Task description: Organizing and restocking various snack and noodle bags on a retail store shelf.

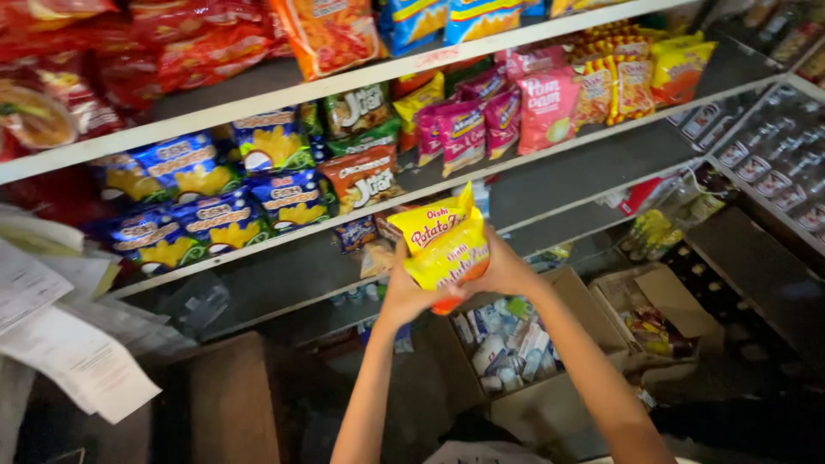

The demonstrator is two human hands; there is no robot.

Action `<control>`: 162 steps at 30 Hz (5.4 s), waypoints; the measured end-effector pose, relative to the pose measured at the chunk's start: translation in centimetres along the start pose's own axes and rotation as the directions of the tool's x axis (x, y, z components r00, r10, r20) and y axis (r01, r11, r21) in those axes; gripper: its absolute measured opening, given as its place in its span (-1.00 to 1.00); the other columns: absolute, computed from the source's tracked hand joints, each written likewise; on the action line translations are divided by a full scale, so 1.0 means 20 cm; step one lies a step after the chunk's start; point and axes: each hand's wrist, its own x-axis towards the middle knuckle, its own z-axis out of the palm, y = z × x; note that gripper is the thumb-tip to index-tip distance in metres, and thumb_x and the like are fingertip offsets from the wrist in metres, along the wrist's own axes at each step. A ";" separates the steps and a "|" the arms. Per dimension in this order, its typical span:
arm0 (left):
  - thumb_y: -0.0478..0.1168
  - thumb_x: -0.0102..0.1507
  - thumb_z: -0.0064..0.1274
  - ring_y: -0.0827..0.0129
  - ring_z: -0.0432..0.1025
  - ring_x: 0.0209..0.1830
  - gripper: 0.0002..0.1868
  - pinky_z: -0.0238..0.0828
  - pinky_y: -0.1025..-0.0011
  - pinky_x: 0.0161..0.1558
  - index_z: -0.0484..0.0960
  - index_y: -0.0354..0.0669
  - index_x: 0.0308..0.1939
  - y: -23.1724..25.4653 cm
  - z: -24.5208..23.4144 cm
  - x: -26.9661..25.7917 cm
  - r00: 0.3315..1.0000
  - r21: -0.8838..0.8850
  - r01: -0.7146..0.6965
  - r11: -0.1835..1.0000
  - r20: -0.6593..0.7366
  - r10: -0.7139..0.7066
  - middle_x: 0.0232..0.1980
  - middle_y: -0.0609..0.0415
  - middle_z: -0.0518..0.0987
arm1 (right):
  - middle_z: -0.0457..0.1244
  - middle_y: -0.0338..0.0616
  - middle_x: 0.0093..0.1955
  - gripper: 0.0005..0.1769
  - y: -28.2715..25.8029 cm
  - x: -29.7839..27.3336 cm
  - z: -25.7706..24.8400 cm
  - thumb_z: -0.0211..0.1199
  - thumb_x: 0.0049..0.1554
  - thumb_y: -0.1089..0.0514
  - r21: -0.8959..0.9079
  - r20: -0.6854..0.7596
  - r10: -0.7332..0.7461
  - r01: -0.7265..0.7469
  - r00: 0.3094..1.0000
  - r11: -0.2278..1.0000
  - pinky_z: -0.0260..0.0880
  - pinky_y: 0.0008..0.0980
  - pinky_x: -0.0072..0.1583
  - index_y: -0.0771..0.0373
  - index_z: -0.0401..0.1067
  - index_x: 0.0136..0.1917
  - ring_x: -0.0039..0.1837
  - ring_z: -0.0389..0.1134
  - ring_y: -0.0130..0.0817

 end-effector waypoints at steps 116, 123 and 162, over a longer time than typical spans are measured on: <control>0.11 -0.13 0.60 -0.35 0.01 0.53 0.50 0.03 -0.14 0.48 -0.12 -0.50 0.55 -1.08 0.08 1.63 0.810 0.665 0.038 0.746 -0.458 0.367 0.53 -0.52 0.02 | -0.49 0.46 0.71 0.65 1.20 1.13 -0.86 0.49 -0.24 -0.69 -0.611 -0.660 -0.261 -0.302 0.704 0.732 -0.42 0.52 0.57 0.09 -0.26 0.75 0.71 -0.49 0.50; 0.33 -0.25 0.57 -0.41 0.01 0.56 0.68 -0.08 -0.16 0.50 -0.19 -0.48 0.56 -1.19 0.00 1.76 0.862 0.714 0.148 0.685 -0.433 0.265 0.55 -0.53 0.02 | -0.53 0.45 0.69 0.72 1.26 1.16 -0.88 0.56 -0.45 -0.66 -0.564 -0.687 -0.169 -0.371 0.707 0.738 -0.42 0.56 0.52 -0.02 -0.23 0.72 0.66 -0.51 0.59; 0.49 -0.26 0.52 -0.60 0.06 0.35 0.66 0.01 -0.41 0.21 -0.07 -0.55 0.49 -1.39 0.38 2.06 0.869 0.835 0.274 0.478 -0.427 0.249 0.40 -0.80 0.04 | -0.46 0.33 0.71 0.68 1.56 1.21 -1.27 0.80 -0.41 -0.23 -0.598 -0.669 -0.265 -0.292 0.695 0.746 -0.36 0.44 0.57 0.02 -0.20 0.72 0.71 -0.47 0.43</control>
